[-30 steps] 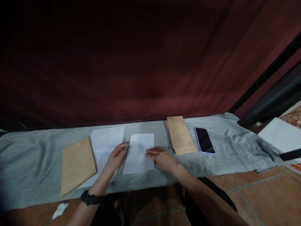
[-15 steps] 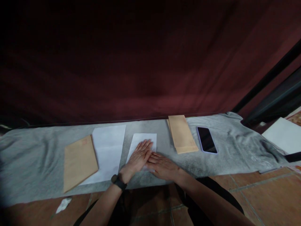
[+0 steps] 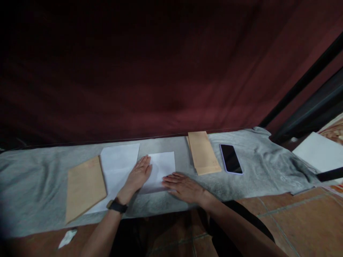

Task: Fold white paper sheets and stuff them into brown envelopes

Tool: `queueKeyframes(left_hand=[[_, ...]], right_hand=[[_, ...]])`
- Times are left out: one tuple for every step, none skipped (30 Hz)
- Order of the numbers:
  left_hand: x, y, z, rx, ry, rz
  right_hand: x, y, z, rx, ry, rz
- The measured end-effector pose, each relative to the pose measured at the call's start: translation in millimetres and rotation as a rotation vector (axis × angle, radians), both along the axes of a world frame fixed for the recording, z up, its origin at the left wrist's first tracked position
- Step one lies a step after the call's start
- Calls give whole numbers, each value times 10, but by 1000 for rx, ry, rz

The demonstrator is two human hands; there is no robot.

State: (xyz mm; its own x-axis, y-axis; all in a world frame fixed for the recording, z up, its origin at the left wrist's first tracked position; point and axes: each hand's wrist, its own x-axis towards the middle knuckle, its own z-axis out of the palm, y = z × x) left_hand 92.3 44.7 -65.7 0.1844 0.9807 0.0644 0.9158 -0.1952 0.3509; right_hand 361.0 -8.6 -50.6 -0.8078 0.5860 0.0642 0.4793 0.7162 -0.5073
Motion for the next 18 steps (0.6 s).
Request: queueKeyframes(left_hand=[[-55,-23,21,-16,-56,-30],[-114,-53,45,-40,-123,-63],[-177,-91,71,-79,-195,-102],[-242,-135,101,-128,-267,-145],[-306,-184,134,-180,-335,-183],[-364,-236,171,-233,-396,-210],[-412,-287,209,-284,-447,-226],[-445,-335,246,-330,-493,-232],[-462,-376,280,-365,-536,-223],[-459,-407,307,-391,-577,-204],[-440,-427,324,-409,-613,-177],[-407,-436,332,-415,-640,-144],[-367,-432,329,-412,-660,-108],[-323,-418,318,-400,-670,-72],[-283,-398,303,-385,-674,-41],[-250,-374,287,-369,-681,-16],[-226,-351,273,-357,-695,4],[-211,-332,263,-353,-720,18]], right_hand=[[11,10,14,-14,9,-14],[20,21,29,-27,21,-30],[28,31,43,-40,35,-47],[35,42,58,-54,55,-64],[40,53,72,-68,81,-82],[44,64,86,-82,112,-104],[45,75,99,-98,144,-138],[43,85,112,-114,175,-184],[38,96,123,-130,200,-242],[29,107,132,-146,218,-306],[18,117,139,-161,231,-370],[5,129,144,-175,239,-427],[-9,140,145,-186,246,-474],[-24,152,142,-193,257,-508],[-38,164,134,-199,271,-534],[-51,176,120,-205,291,-553],[-63,189,100,-213,314,-569],[-73,202,73,-223,338,-584]])
